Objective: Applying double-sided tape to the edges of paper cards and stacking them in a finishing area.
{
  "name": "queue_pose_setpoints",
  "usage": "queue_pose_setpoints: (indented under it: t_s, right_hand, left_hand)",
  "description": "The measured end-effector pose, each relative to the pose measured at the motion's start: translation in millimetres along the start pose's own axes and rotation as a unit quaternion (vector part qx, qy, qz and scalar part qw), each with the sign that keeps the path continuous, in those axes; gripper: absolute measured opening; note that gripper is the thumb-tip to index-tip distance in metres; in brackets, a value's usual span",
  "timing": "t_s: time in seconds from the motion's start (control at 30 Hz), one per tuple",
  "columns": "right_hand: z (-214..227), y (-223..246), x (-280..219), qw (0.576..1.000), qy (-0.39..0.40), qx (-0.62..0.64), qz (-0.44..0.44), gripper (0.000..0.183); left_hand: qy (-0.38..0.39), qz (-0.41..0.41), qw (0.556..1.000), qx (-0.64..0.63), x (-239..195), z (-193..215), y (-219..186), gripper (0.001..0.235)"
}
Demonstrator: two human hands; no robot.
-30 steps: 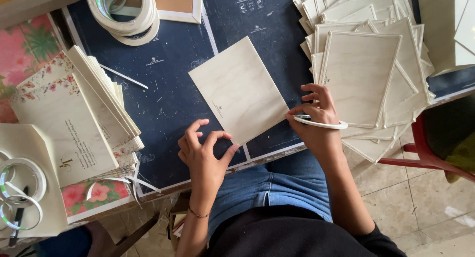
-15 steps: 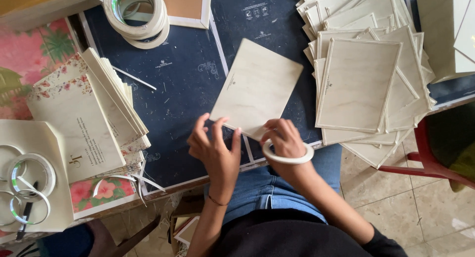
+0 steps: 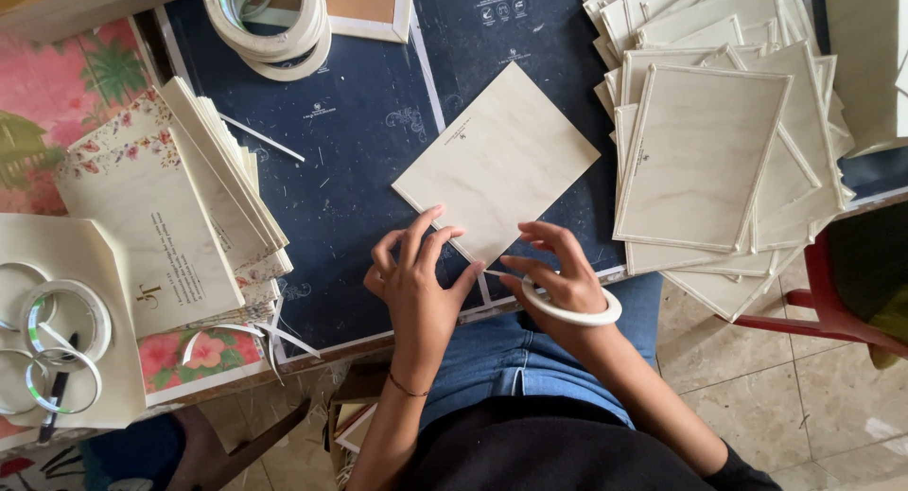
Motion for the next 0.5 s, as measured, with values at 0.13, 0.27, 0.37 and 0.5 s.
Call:
queue_pose_setpoints:
  t_s: [0.13, 0.27, 0.37, 0.5]
  right_hand:
    - [-4.4, -10.6, 10.1, 1.0, -0.011, -0.003, 0.003, 0.009]
    - [-13.8, -16.8, 15.2, 1.0, -0.006, -0.009, 0.01, 0.007]
    - [-19.5, -20.2, 16.5, 1.0, 0.023, 0.002, 0.01, 0.006]
    - [-16.4, -11.1, 21.0, 0.999, 0.04, 0.037, -0.003, 0.004]
  left_hand:
    - [0.006, 0.001, 1.0, -0.005, -1.6, -1.7, 1.0, 0.052]
    - [0.015, 0.011, 1.0, -0.024, -2.3, -0.5, -2.0, 0.053]
    - [0.03, 0.024, 0.999, -0.027, -0.3, 0.0, 0.8, 0.052]
    - [0.064, 0.017, 0.998, -0.005, 2.9, -0.1, -1.2, 0.035]
Point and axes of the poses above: each hand's wrist, its own x-axis towards the middle knuckle, its own z-axis out of the back of the hand, y = z × x, the point moved 3 cm from there along x, towards the middle knuckle, and after that the axes turned 1 degree about y, right-handed, at the moved point
